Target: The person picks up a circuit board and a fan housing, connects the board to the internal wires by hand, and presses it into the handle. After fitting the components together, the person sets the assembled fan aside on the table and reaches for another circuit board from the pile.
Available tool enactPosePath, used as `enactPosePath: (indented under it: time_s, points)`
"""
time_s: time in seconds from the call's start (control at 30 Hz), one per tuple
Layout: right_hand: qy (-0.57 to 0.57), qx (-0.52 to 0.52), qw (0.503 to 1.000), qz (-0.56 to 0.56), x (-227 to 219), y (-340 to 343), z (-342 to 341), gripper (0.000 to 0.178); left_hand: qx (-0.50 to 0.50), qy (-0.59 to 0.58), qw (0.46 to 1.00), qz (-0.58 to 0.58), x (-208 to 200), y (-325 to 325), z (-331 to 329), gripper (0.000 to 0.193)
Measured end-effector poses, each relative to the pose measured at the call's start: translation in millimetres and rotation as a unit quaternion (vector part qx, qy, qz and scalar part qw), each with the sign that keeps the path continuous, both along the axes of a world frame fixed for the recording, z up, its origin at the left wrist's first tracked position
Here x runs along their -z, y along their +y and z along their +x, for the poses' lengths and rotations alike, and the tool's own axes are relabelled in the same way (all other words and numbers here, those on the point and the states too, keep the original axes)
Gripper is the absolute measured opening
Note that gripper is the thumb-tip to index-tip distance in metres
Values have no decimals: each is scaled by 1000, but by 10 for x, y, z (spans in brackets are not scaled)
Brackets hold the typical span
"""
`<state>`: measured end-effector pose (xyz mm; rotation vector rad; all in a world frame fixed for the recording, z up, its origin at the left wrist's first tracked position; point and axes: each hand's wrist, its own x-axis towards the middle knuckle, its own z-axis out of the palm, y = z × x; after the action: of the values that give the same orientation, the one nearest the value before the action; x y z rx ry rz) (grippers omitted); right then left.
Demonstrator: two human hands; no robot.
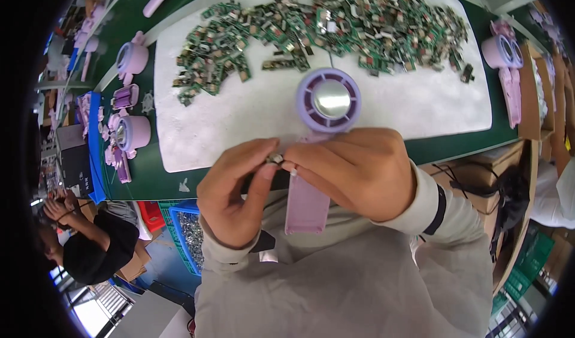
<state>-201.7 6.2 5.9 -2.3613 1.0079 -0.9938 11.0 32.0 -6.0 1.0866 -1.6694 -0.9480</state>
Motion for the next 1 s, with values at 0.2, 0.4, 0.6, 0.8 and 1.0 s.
enactPosePath:
  time_s: [0.2, 0.4, 0.6, 0.8, 1.0]
  points:
    - [26, 11, 999, 32, -78, 45, -27, 17, 12, -41, 999, 8, -66, 41, 40, 33]
    - [12, 10, 1000, 15, -76, 51, -24, 15, 16, -15, 1000, -14, -53, 80, -1, 37]
    - [37, -19, 999, 8, -78, 15, -72, 21, 23, -19, 999, -38, -92, 47, 8, 37]
    - [8, -20, 999, -23, -3, 46, -124, 23, 55, -61, 994, -68, -149, 23, 8, 39]
    - [-6, -17, 999, -28, 28, 42, -122, 19, 66, -85, 989, -101, -180, 28, 18, 40]
